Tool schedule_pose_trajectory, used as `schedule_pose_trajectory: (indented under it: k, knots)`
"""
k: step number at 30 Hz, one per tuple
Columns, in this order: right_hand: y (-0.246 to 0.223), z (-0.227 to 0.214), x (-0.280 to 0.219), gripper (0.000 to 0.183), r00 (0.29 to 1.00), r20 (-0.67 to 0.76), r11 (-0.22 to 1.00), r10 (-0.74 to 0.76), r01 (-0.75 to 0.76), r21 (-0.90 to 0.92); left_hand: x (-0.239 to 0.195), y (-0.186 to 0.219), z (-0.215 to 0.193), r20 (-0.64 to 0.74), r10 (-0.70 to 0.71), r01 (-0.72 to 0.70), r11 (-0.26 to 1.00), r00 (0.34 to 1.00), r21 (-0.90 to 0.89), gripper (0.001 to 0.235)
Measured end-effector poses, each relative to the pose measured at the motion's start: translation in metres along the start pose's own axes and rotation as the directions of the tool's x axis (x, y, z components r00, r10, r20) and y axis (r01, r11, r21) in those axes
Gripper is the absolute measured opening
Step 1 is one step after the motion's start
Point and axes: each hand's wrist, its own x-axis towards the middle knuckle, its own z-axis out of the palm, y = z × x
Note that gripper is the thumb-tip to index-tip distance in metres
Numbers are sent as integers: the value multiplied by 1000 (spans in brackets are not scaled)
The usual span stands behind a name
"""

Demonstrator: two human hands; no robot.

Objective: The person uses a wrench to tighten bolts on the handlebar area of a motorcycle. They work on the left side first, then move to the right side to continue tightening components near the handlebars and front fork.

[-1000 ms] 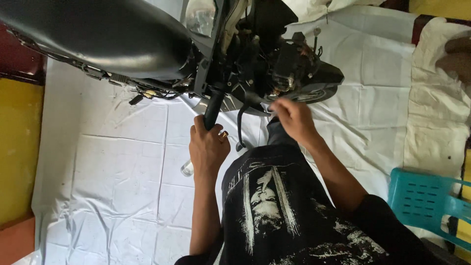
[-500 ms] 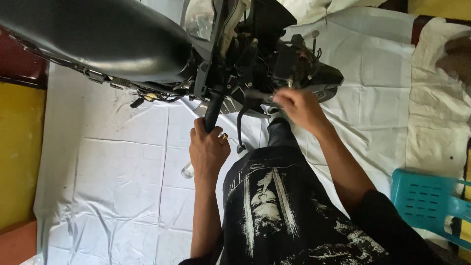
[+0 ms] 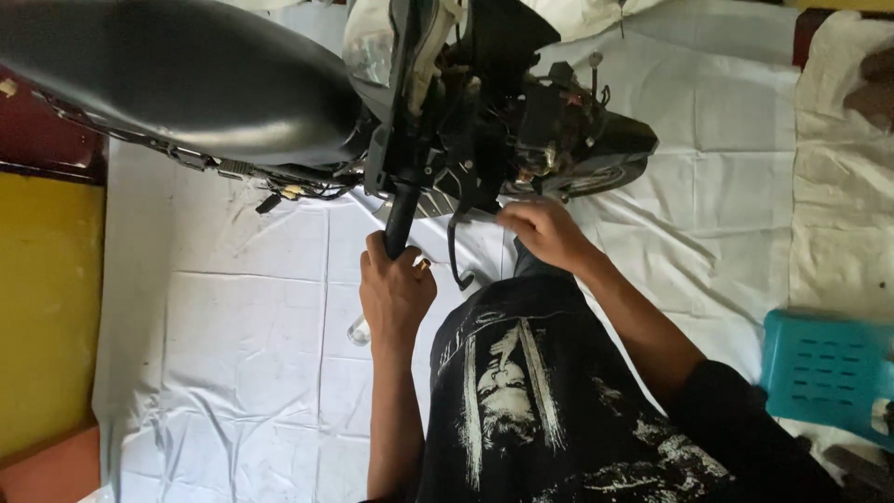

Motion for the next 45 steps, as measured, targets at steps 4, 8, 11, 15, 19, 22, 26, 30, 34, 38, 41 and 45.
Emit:
schedule_pose_trajectory:
  k: [4, 8, 11, 15, 19, 22, 26, 30, 34, 38, 41, 45]
  knots:
    - [45, 13, -8, 17, 971, -192, 990, 139, -133, 44, 1, -1, 0, 26, 7, -7, 1000, 1000, -18, 14]
    - [1, -8, -6, 13, 985, -121, 992, 121, -124, -12, 0, -1, 0, 7, 26, -26, 1000, 1000, -7, 15]
    - [-18, -24, 5, 14, 983, -168, 984, 70, -96, -150, 2, -4, 3, -3, 48, -48, 999, 999, 2, 15]
    - [-4, -7, -4, 12, 981, -188, 960, 48, -98, -263, 1, -3, -1, -27, 65, -66, 997, 998, -29, 11]
    - [-32, -9, -12, 17, 970, -242, 947, 27, -102, -303, 3, -3, 4, -61, 72, -71, 997, 996, 23, 10]
    - [-28, -3, -3, 10, 976, -215, 942, -11, -62, -329, 2, 0, -1, -34, 52, -53, 998, 998, -22, 10]
    - [-6, 10, 17, 12, 975, -218, 909, -38, -57, -413, 1, -2, 5, -33, 29, -29, 999, 999, -21, 11]
    - [-15, 6, 2, 14, 982, -188, 760, -22, -106, -641, 5, 5, 3, -34, 11, -10, 1000, 999, 25, 15]
    - [-21, -6, 26, 14, 983, -177, 835, -53, -54, -547, 0, 4, 5, -20, -27, 28, 999, 999, 40, 11]
    - [-21, -7, 24, 13, 985, -154, 851, -81, -12, -524, -1, 10, 4, -13, -54, 55, 997, 998, 60, 16]
    - [-12, -15, 19, 17, 990, -129, 852, -56, -20, -524, 8, 19, 5, -38, -64, 67, 993, 997, 96, 19]
    - [-24, -10, 38, 16, 978, -169, 849, -119, 12, -529, 0, 12, 9, -72, -54, 61, 993, 996, 97, 20]
